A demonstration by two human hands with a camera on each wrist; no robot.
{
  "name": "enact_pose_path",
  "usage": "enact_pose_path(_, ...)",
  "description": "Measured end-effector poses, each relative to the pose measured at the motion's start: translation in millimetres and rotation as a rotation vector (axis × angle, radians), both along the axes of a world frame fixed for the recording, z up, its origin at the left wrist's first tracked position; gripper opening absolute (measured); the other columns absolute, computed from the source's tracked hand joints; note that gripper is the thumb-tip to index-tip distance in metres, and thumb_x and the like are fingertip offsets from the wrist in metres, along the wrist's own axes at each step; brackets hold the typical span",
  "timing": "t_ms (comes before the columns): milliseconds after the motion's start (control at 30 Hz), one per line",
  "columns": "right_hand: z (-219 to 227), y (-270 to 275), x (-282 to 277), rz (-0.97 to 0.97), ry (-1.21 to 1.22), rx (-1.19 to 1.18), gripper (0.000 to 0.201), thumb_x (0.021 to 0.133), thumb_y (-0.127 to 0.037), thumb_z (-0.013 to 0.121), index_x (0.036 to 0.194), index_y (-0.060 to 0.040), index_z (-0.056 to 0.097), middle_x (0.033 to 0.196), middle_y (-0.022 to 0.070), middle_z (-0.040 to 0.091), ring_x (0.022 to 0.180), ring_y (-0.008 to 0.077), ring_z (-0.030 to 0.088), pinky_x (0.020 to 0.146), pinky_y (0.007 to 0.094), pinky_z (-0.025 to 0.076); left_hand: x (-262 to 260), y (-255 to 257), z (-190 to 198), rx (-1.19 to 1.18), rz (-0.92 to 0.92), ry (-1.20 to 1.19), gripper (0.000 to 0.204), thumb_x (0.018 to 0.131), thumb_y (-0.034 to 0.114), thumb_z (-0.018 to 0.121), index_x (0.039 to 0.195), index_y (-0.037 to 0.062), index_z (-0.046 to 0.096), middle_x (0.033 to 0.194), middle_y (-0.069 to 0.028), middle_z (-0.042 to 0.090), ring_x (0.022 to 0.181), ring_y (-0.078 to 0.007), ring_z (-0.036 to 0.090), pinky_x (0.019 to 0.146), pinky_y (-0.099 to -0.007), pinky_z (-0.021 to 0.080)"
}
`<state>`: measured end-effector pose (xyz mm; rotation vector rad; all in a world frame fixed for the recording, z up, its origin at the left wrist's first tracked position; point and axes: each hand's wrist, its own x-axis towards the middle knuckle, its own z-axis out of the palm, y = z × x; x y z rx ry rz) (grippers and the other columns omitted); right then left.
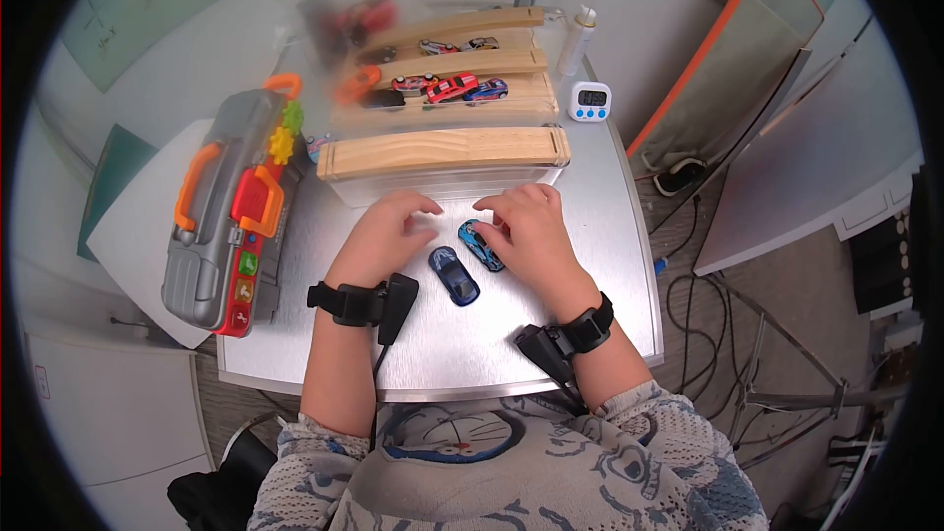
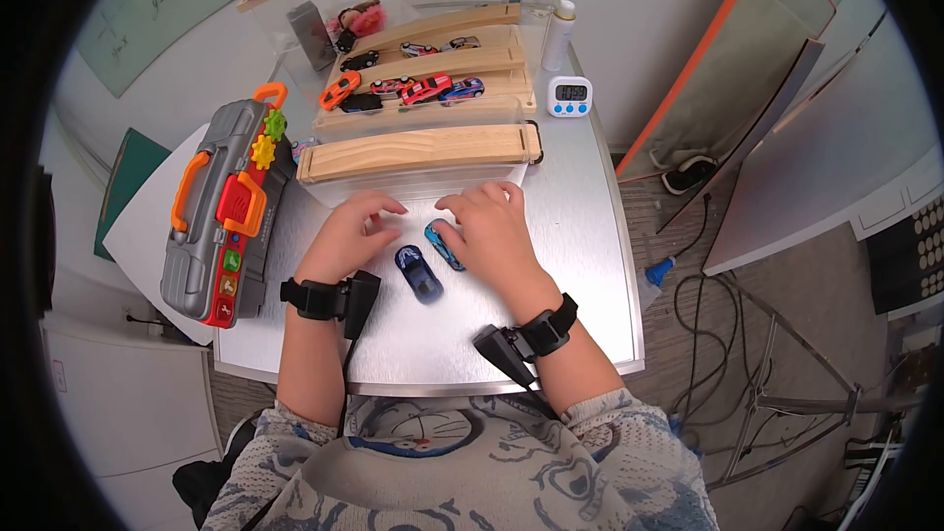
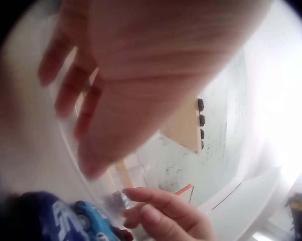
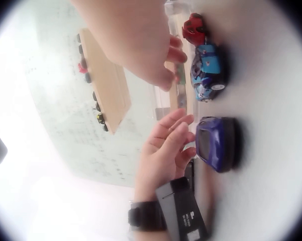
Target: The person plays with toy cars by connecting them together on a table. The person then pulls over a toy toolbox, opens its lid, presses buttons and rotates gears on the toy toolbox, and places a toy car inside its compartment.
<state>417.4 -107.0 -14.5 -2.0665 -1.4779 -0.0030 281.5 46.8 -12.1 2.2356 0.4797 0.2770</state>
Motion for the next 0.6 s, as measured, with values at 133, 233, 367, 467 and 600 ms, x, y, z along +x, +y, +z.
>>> enact_pose_path(133,-1,-3,6,0.254,0.098,0.001,0.02,0.074,-0.013,0.061,0.093,-0.0131,0.065,0.101,0.003,0.061,0.105,0.0222,0.049,0.098,0.0428,0.027,-2,-2,1,0.056,-0.289,-0.186,0.036,0.06,0.009,0.075,0.094,0.0071,0.063,0.101,-0.0049,0.056,0.1,-0.0213,0.05,0.088,-0.0323,0.04)
enact_pose_path(233,-8,-4,7,0.275,0.107,-0.115,0.023,0.073,-0.011,0.06,0.095,-0.0136,0.065,0.107,0.0021,0.06,0.112,0.023,0.046,0.101,0.0431,0.025,0,-5,1,-0.091,-0.325,-0.052,0.038,0.056,0.01,0.077,0.092,0.008,0.063,0.103,-0.0051,0.055,0.103,-0.0233,0.047,0.093,-0.0323,0.035)
enact_pose_path(367,-9,-3,8,0.258,0.114,-0.109,0.024,0.072,-0.012,0.061,0.096,-0.0122,0.065,0.108,0.0004,0.06,0.111,0.0226,0.046,0.1,0.0417,0.026,2,-3,-7,-0.034,-0.365,0.061,0.037,0.055,0.013,0.078,0.089,0.0079,0.063,0.099,-0.0066,0.055,0.1,-0.0244,0.048,0.091,-0.0321,0.037)
enact_pose_path(467,-8,-3,8,0.21,0.136,-0.134,0.029,0.072,-0.014,0.064,0.101,-0.0112,0.064,0.113,0.0008,0.059,0.114,0.0245,0.044,0.099,0.039,0.026,2,-2,-6,-0.026,-0.346,0.089,0.037,0.056,0.016,0.079,0.089,0.0075,0.063,0.098,-0.0073,0.055,0.1,-0.0251,0.048,0.09,-0.0323,0.037)
enact_pose_path(600,-12,0,8,0.182,0.118,-0.122,0.033,0.072,-0.017,0.065,0.104,-0.011,0.062,0.113,0.0028,0.058,0.114,0.0246,0.044,0.098,0.0379,0.027,2,-10,-4,0.035,-0.241,0.076,0.045,0.056,0.024,0.08,0.092,0.007,0.061,0.097,-0.009,0.055,0.1,-0.0267,0.047,0.089,-0.0328,0.037)
